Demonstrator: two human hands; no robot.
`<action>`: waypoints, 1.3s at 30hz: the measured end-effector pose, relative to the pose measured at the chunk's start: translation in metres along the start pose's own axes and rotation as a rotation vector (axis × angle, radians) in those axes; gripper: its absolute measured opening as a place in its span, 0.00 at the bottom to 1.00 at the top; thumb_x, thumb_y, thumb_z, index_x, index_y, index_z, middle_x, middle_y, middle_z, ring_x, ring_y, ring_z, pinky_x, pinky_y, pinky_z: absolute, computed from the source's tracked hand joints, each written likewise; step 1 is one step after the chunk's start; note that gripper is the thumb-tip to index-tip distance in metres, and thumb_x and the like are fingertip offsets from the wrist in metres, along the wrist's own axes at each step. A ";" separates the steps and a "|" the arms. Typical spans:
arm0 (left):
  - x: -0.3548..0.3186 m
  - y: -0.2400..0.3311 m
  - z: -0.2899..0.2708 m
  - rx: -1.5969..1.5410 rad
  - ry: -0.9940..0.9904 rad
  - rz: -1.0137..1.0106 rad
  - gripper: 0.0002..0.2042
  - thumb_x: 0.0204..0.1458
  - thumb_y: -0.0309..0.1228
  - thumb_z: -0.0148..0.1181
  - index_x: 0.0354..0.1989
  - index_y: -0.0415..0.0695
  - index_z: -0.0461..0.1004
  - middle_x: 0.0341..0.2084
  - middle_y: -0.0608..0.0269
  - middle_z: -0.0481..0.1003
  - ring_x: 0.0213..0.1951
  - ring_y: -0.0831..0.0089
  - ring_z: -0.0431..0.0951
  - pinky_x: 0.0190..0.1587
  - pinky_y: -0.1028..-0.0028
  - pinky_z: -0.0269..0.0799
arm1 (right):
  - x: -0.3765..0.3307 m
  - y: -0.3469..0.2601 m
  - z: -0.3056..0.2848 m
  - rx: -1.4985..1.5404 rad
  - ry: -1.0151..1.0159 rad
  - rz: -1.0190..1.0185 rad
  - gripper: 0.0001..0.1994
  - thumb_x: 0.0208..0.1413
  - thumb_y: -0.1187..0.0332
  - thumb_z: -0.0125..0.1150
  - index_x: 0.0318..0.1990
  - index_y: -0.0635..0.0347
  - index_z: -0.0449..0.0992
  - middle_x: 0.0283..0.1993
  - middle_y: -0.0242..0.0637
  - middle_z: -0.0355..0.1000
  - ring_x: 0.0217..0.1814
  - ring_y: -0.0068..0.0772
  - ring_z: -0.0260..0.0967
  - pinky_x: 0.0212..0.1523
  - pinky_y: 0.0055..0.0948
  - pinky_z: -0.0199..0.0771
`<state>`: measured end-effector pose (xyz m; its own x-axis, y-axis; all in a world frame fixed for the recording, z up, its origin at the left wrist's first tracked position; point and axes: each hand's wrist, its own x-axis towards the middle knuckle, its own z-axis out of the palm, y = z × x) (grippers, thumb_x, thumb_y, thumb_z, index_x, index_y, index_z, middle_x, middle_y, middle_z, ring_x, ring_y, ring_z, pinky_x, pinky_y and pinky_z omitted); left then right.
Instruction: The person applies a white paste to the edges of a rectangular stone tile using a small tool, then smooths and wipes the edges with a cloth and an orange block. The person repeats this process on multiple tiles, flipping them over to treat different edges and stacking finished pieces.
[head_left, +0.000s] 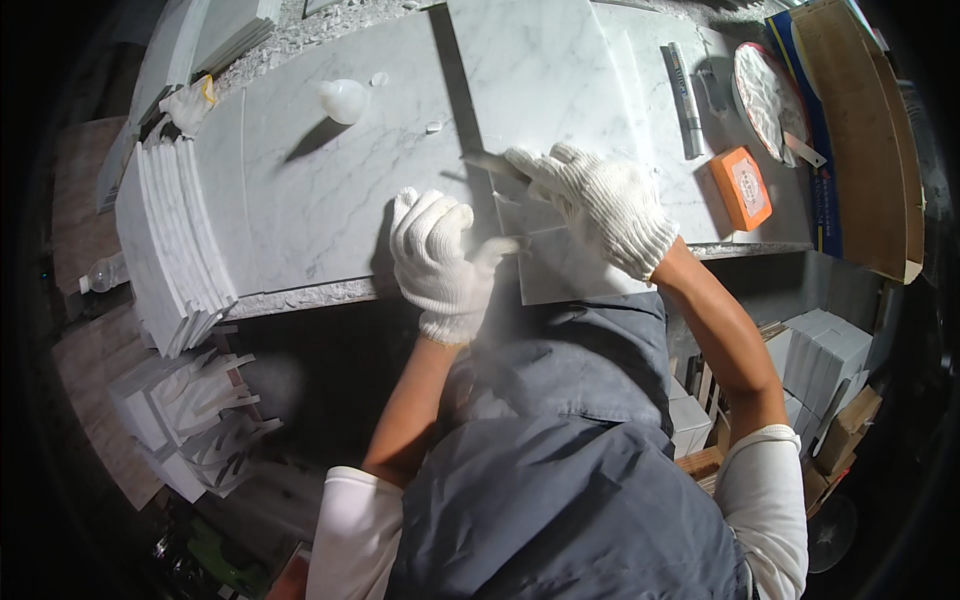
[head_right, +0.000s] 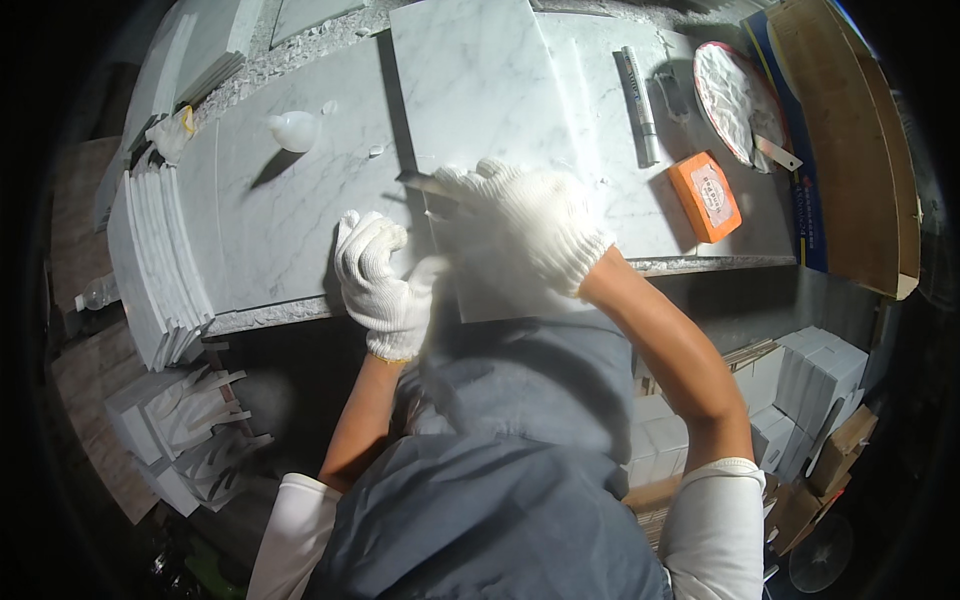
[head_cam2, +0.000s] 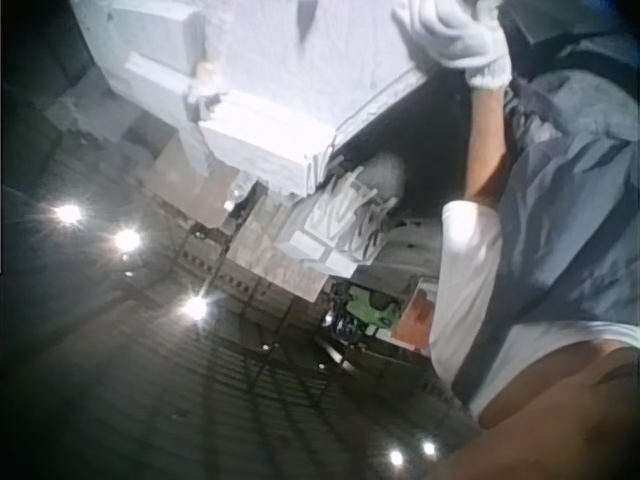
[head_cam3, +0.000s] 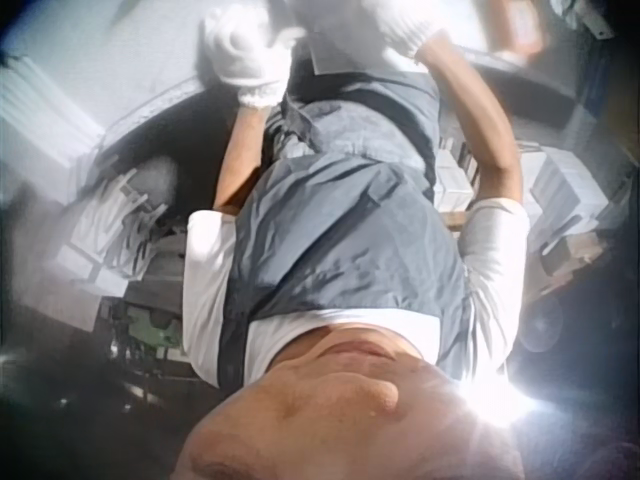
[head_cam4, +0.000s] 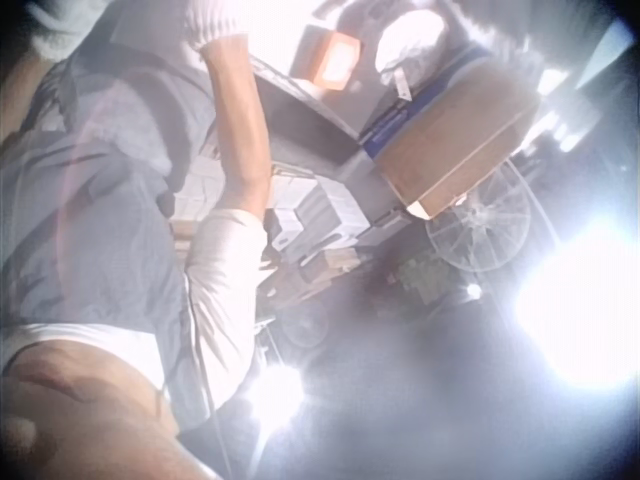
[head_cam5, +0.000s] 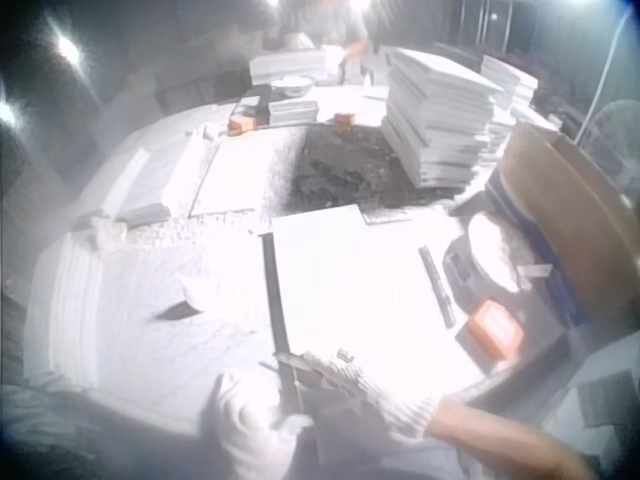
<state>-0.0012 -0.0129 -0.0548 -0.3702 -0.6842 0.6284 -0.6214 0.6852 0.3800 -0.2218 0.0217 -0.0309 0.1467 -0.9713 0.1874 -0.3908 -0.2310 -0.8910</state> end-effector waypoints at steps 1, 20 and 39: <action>0.000 0.000 0.000 -0.004 -0.003 0.002 0.26 0.58 0.58 0.63 0.43 0.45 0.72 0.42 0.58 0.76 0.50 0.53 0.76 0.68 0.46 0.65 | -0.003 -0.004 -0.003 -0.404 -0.024 -0.156 0.34 0.60 0.69 0.57 0.76 0.43 0.61 0.45 0.42 0.74 0.41 0.38 0.77 0.34 0.34 0.80; -0.003 -0.001 0.000 0.005 -0.006 0.013 0.25 0.52 0.52 0.72 0.44 0.44 0.72 0.44 0.58 0.75 0.50 0.54 0.75 0.69 0.45 0.65 | -0.017 -0.027 -0.009 -0.613 -0.209 -0.110 0.29 0.68 0.61 0.52 0.76 0.40 0.60 0.65 0.40 0.72 0.53 0.42 0.76 0.44 0.37 0.82; 0.012 0.023 -0.022 -0.116 -0.129 0.162 0.25 0.63 0.48 0.63 0.58 0.42 0.74 0.57 0.53 0.73 0.63 0.51 0.72 0.69 0.53 0.66 | -0.102 -0.065 -0.067 0.280 0.452 0.701 0.23 0.69 0.67 0.56 0.68 0.67 0.71 0.48 0.37 0.77 0.39 0.21 0.67 0.39 0.22 0.66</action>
<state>-0.0049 0.0002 -0.0230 -0.5485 -0.5844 0.5980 -0.4659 0.8075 0.3617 -0.2724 0.1317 0.0360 -0.4407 -0.8277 -0.3473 -0.0105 0.3916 -0.9201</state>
